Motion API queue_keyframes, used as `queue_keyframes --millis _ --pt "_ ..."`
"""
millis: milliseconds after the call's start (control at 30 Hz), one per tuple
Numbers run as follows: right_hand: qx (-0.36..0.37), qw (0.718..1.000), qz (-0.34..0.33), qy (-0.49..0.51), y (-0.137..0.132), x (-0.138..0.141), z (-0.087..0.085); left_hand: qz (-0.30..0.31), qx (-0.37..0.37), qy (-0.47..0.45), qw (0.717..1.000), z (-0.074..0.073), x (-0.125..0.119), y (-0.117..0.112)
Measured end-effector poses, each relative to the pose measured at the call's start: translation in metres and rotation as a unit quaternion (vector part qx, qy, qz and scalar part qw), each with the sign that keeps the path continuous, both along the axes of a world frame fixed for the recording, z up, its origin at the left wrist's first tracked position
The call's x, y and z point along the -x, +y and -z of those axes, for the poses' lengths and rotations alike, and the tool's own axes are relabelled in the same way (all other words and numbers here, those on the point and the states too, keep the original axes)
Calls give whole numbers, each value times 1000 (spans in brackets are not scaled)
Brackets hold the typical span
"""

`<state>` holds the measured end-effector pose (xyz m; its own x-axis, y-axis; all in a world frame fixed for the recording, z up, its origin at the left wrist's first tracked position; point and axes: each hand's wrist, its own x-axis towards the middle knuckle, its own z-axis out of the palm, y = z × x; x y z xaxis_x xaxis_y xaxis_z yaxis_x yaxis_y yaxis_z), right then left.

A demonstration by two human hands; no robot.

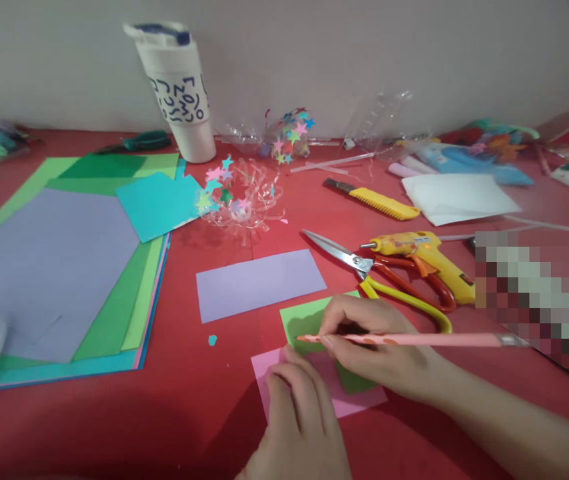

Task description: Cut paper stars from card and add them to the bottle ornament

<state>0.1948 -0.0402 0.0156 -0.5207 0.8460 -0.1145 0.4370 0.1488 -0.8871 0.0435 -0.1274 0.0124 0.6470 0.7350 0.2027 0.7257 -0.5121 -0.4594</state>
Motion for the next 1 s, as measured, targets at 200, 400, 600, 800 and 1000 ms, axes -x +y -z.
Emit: queue_keyframes --millis 200,400,600,800,1000 --pt "-5 1000 9 -11 -1 1 -1 6 3 12 1000 -1 1 0" --pt "-8 999 45 -6 -1 4 -4 7 12 3 1000 -3 0 1" --pt "-11 997 80 -7 0 8 -4 21 18 18 999 -4 2 2" --pt "10 995 91 27 0 8 -2 19 17 19 999 -4 2 2" --pt "-12 995 94 20 -2 8 -1 21 12 11 1000 -4 1 2"
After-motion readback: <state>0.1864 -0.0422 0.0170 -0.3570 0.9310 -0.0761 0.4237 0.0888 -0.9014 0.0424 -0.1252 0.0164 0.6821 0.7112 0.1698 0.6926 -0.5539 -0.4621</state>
